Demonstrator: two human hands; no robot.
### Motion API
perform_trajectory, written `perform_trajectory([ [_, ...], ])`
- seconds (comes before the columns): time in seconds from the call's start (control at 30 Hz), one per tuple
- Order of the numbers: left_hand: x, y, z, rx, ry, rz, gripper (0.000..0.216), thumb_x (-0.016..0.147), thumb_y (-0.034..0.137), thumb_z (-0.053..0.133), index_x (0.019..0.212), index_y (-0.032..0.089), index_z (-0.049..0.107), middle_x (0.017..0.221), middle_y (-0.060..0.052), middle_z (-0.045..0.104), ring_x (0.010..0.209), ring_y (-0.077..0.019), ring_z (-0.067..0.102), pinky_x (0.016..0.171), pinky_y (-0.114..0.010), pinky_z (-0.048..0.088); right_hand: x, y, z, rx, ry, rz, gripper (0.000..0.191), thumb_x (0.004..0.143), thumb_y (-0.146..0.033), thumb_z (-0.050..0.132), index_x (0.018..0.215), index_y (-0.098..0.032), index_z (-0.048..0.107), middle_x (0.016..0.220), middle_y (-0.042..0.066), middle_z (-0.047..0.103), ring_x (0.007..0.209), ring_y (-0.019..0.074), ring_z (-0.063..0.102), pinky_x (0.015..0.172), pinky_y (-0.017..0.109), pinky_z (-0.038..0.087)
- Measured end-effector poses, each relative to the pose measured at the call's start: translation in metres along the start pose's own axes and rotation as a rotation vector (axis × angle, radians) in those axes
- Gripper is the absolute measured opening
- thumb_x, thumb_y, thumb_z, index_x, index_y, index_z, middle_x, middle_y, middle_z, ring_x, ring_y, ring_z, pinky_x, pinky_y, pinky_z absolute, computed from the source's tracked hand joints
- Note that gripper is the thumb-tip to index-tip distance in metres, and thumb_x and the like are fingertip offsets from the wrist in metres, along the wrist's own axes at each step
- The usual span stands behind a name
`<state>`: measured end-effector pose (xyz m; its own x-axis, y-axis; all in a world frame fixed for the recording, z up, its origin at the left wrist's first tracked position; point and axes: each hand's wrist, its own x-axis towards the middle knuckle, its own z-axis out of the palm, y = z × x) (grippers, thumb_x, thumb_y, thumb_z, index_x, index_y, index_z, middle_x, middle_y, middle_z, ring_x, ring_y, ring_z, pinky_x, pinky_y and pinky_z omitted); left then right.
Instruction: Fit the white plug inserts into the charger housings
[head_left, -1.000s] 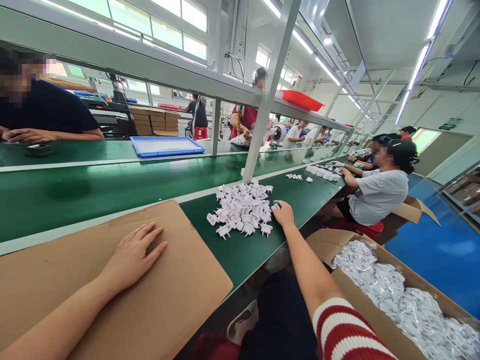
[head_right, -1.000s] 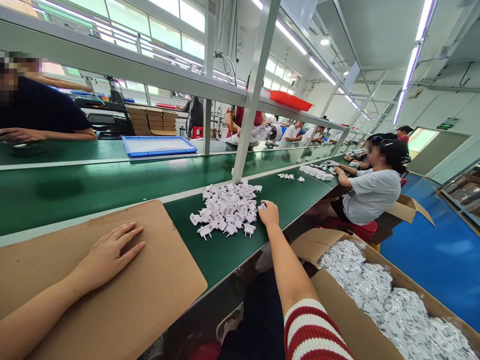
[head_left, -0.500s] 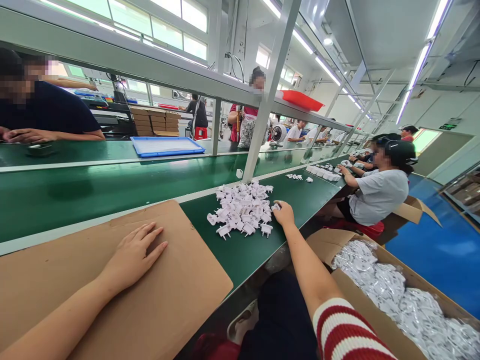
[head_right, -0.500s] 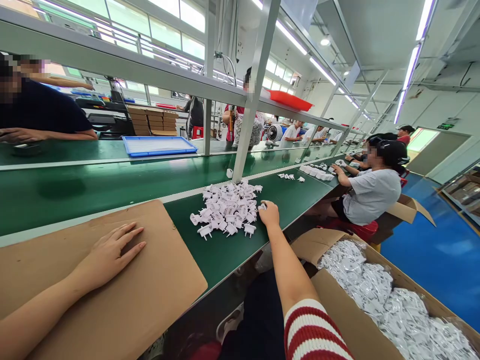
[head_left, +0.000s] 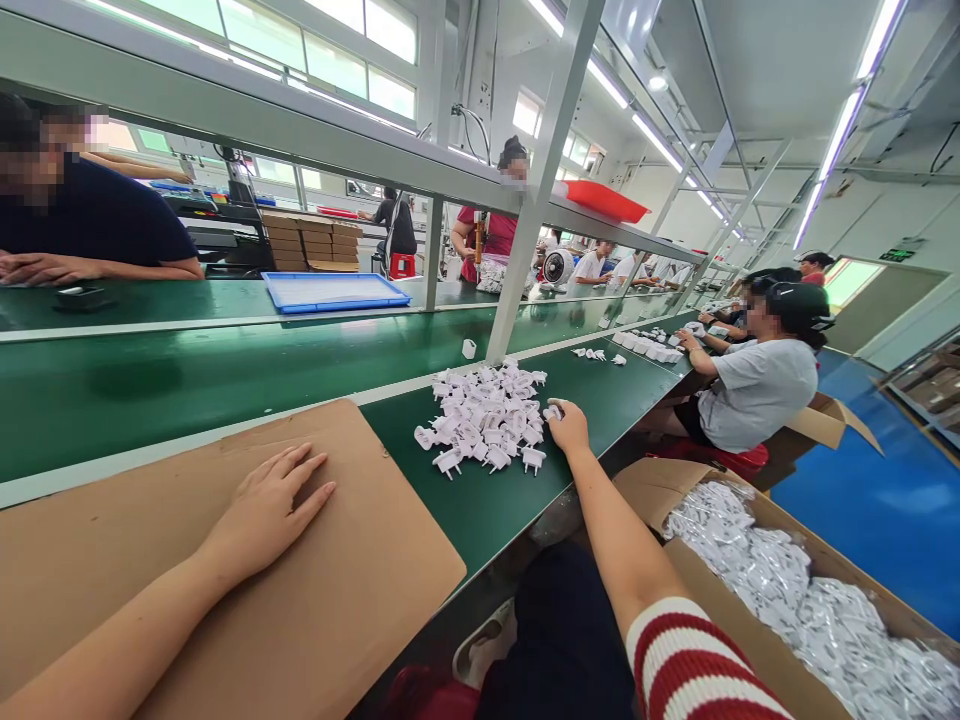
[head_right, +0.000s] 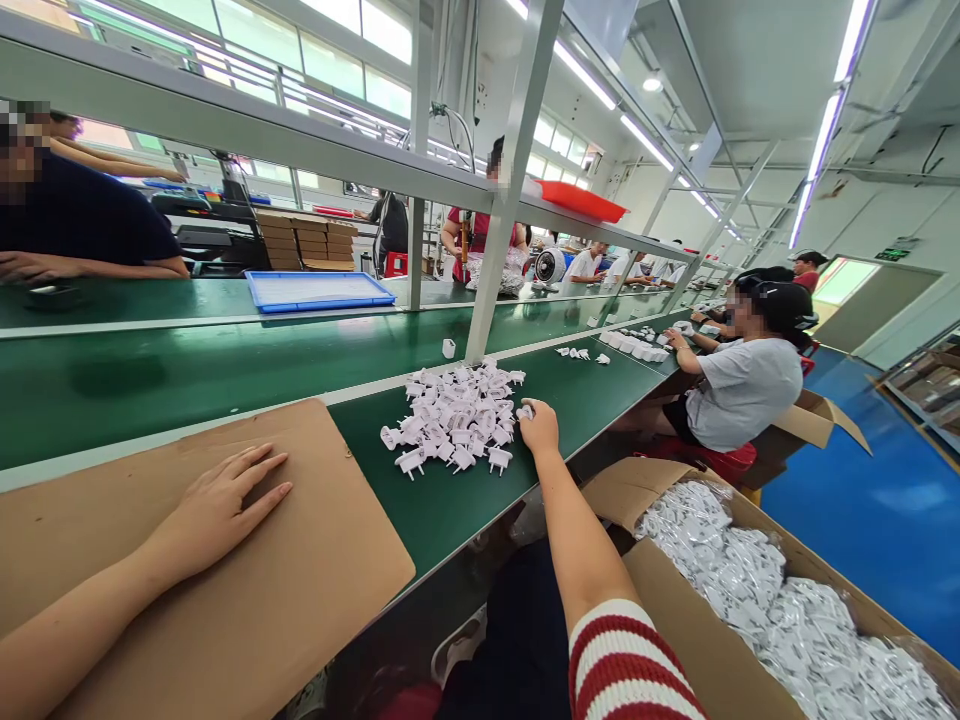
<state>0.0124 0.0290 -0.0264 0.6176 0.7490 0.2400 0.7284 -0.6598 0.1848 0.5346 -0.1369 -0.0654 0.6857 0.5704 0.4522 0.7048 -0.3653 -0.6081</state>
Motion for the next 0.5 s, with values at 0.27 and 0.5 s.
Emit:
perform_trajectory([
  [0.27,-0.0009,0.0014,-0.0019,0.005,-0.027,-0.018,0.076,0.094,0.067,0.027,0.145,0.019,0.058,0.160,-0.007,0.044,0.150,-0.0334,0.035,0.124,-0.053,0.031,-0.0005,-0.0005,-0.0002,0.006,0.021,0.038,0.043,0.088,-0.032,0.049,0.120,-0.016,0.073,0.123,0.014,0.071,0.113,0.0294,0.065,0.103,0.043,0.049],
  [0.5,-0.0002,0.0012,-0.0012,0.003,-0.012,-0.006,0.075,0.094,0.066,0.029,0.144,0.019,0.059,0.159,-0.008,0.044,0.150,-0.0334,0.036,0.124,-0.053,0.032,-0.0006,-0.0015,0.0002,0.001,-0.004,0.025,0.041,0.087,-0.033,0.052,0.118,-0.017,0.073,0.123,0.014,0.071,0.114,0.0289,0.064,0.105,0.042,0.048],
])
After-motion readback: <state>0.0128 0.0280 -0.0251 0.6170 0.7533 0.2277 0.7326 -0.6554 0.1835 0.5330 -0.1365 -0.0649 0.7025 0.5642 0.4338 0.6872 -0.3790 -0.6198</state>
